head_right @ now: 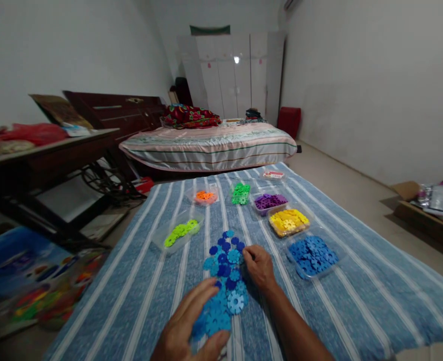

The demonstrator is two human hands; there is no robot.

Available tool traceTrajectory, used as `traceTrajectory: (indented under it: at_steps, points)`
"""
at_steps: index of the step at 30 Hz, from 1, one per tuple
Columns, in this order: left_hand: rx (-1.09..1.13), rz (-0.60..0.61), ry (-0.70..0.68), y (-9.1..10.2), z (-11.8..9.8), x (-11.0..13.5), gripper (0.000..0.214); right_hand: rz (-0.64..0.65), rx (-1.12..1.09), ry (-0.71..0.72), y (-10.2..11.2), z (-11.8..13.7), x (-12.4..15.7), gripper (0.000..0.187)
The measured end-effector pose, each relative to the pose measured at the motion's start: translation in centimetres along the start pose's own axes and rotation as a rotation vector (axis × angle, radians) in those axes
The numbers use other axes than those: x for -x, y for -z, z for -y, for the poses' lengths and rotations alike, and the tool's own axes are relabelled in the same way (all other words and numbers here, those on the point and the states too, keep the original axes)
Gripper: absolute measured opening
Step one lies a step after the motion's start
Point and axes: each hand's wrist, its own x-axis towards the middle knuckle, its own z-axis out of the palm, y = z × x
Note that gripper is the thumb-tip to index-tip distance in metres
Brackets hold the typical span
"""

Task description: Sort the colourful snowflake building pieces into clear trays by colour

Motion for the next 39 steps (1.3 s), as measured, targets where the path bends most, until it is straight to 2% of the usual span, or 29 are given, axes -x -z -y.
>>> traceTrajectory:
  at_steps: [1,3,6,8,16,19,24,30,34,39]
  points:
    - [-0.236,-0.089,0.019,-0.5,2.1,0.4,0.060,0.003,0.004,0.002,0.0,0.0,0.0,0.029]
    - [-0.536,-0.095,0.007,-1.7,6.2,1.9,0.083,0.006,0.008,0.007,-0.1,0.0,-0.1,0.028]
    - [-0.729,-0.014,-0.051,-3.1,10.5,4.3,0.098,0.004,0.015,0.011,-0.1,0.2,-0.1,0.026]
    - [-0.786,0.001,-0.092,-3.8,11.6,5.0,0.098,0.005,0.018,0.014,-0.1,0.3,-0.1,0.024]
    - [-0.773,-0.097,-0.118,-6.2,10.1,2.1,0.091,0.015,0.035,0.014,-0.1,0.6,-0.2,0.023]
    - [-0.803,-0.093,-0.195,-6.9,10.2,1.0,0.081,0.013,0.044,0.022,-0.2,0.6,-0.3,0.023]
    - [-0.773,-0.146,-0.219,-8.2,10.0,-0.8,0.062,0.005,0.023,0.032,-0.2,0.6,-0.4,0.022]
    - [-0.682,-0.088,-0.229,-7.9,8.1,-1.4,0.058,0.005,0.003,0.015,0.1,0.3,-0.2,0.022]
    - [-0.629,-0.121,-0.147,-6.6,8.4,-1.7,0.053,0.016,0.012,0.001,0.2,0.5,-0.1,0.022]
    - [-0.649,-0.218,0.100,-5.7,11.2,-3.3,0.053,0.026,0.028,0.002,0.3,0.8,-0.1,0.022]
